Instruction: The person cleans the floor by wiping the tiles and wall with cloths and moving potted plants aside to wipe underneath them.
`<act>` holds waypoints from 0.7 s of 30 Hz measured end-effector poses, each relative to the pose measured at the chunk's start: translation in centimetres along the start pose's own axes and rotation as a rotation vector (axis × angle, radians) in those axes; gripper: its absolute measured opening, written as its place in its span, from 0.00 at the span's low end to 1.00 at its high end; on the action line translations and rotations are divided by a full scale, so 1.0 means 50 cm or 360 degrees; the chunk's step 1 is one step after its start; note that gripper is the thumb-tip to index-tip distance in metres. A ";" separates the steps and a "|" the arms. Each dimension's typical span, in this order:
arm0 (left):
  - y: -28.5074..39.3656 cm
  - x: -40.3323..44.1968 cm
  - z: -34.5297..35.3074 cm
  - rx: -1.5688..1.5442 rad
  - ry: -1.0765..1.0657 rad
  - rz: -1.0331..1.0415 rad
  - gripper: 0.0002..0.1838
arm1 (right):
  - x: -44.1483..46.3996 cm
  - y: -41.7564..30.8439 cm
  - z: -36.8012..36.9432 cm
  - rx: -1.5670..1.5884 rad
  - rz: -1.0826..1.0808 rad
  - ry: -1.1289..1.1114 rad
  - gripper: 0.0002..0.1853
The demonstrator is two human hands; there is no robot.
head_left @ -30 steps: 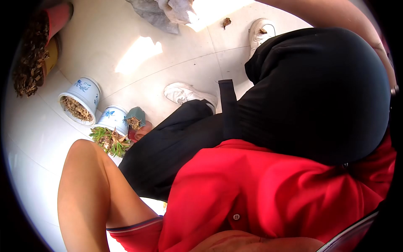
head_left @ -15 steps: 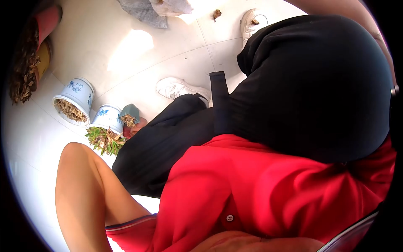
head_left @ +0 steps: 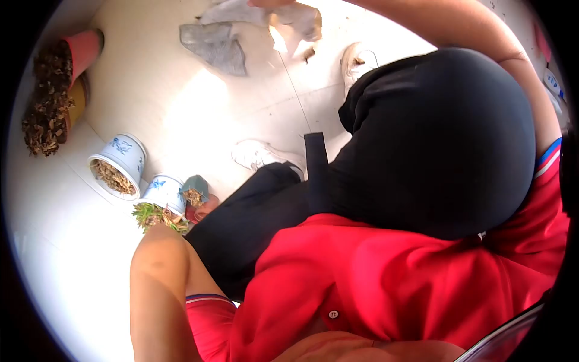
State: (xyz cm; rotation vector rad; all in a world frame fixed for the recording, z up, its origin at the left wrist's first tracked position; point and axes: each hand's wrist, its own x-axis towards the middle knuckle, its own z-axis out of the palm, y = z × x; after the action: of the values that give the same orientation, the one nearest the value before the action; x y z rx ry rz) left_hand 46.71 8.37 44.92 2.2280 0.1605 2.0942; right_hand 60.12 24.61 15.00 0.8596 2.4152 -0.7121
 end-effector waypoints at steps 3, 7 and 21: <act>-0.031 -0.031 -0.091 0.0469 0.0442 -0.0003 0.36 | -0.005 0.014 0.012 -0.0079 -0.0048 0.0326 0.18; -0.118 -0.182 -0.194 0.1090 0.0823 -0.1296 0.29 | 0.027 0.033 0.138 -0.0654 -0.0279 0.0506 0.40; 0.000 -0.782 -0.189 0.1699 -0.0368 -0.2511 0.21 | 0.019 0.111 -0.229 0.1941 -0.0017 0.0637 0.22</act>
State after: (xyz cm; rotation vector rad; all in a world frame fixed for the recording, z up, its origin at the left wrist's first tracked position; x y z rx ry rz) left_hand 34.91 3.14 6.83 1.3383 2.3668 0.7723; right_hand 60.32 35.67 21.33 1.5041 2.1100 -2.2776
